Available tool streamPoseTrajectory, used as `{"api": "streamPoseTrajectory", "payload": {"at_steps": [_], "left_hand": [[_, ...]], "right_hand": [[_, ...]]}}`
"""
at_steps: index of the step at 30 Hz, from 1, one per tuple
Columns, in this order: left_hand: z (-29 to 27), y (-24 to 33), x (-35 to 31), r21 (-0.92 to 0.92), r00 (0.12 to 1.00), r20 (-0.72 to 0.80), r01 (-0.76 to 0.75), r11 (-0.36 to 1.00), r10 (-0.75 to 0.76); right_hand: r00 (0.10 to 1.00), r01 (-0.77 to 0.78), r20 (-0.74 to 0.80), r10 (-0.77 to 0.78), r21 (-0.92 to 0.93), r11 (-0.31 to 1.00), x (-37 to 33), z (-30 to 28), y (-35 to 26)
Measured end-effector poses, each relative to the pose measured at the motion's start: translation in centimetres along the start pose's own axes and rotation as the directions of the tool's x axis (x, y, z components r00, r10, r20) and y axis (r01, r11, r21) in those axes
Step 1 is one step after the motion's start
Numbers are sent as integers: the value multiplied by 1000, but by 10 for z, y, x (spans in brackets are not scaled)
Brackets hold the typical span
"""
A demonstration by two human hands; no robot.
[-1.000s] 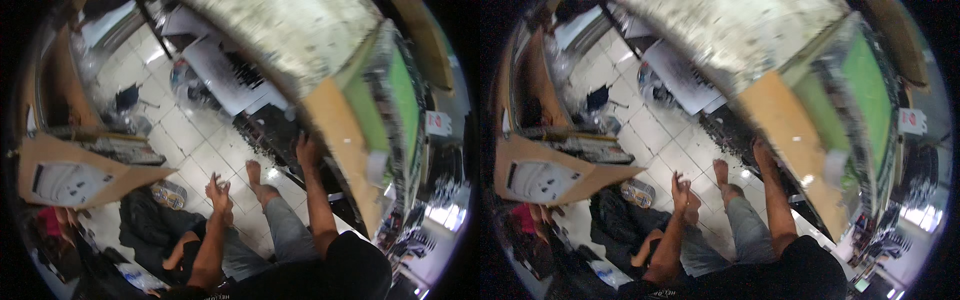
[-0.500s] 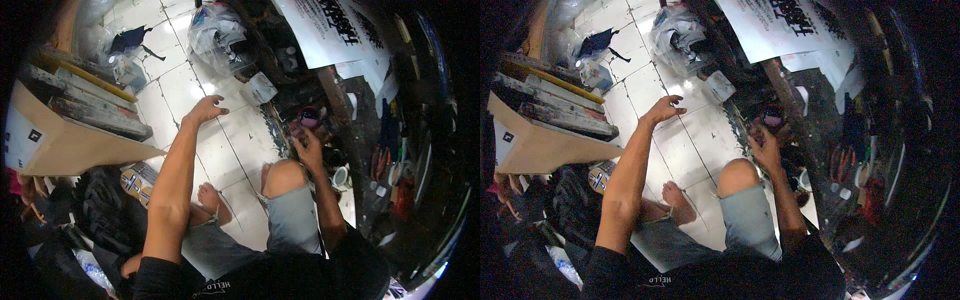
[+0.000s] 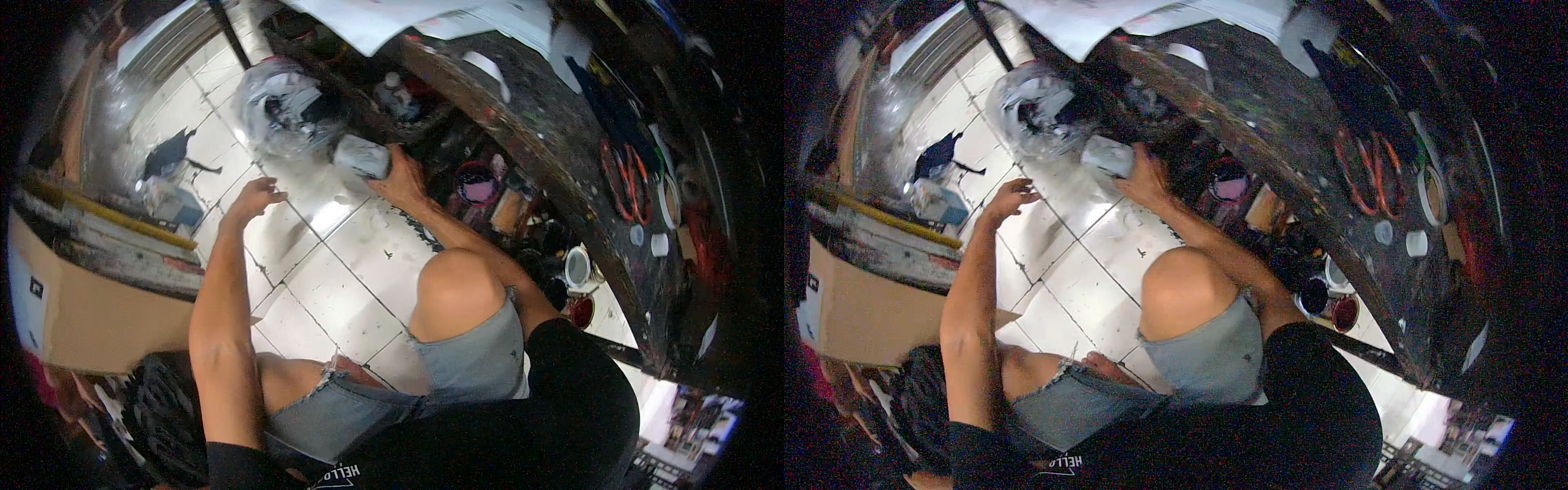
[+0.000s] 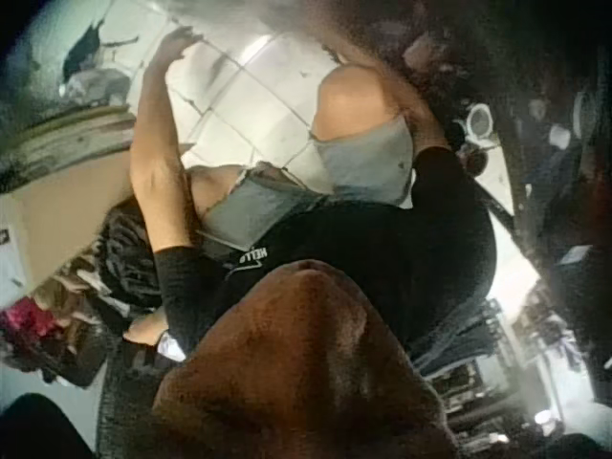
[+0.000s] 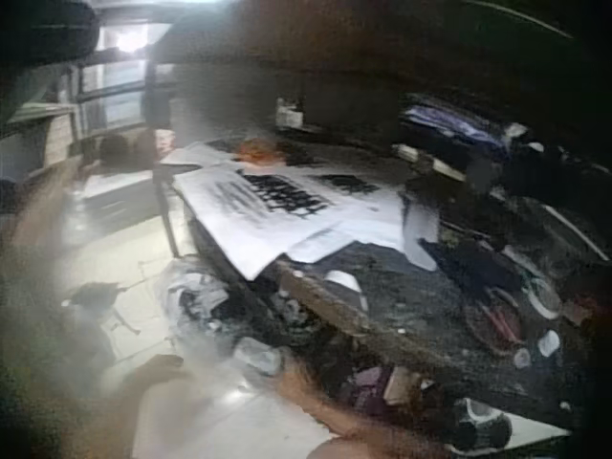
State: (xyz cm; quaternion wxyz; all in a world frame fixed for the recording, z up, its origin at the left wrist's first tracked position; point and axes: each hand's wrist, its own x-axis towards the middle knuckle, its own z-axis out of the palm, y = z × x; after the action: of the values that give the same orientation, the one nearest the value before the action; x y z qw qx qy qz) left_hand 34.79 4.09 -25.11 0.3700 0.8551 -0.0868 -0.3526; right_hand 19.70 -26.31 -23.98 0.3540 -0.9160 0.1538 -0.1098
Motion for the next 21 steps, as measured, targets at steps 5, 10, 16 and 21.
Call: {"api": "streamPoseTrajectory", "payload": {"at_steps": [5, 10, 16, 21], "left_hand": [[4, 10, -8, 43, 997, 37, 62, 997, -63], [3, 11, -8, 60, 998, 42, 53, 997, -55], [0, -3, 5, 45, 997, 54, 49, 998, -51], [-6, -26, 22, 33, 995, 79, 56, 998, -58]], "right_hand": [[997, 75, 25, -78, 118, 990, 24, 1, 16], [992, 117, 22, -121, 115, 986, 41, 13, 25], [986, 164, 58, -153, -304, 939, -26, -63, 8], [991, -108, -6, 132, -612, 784, -55, -121, 50]]}}
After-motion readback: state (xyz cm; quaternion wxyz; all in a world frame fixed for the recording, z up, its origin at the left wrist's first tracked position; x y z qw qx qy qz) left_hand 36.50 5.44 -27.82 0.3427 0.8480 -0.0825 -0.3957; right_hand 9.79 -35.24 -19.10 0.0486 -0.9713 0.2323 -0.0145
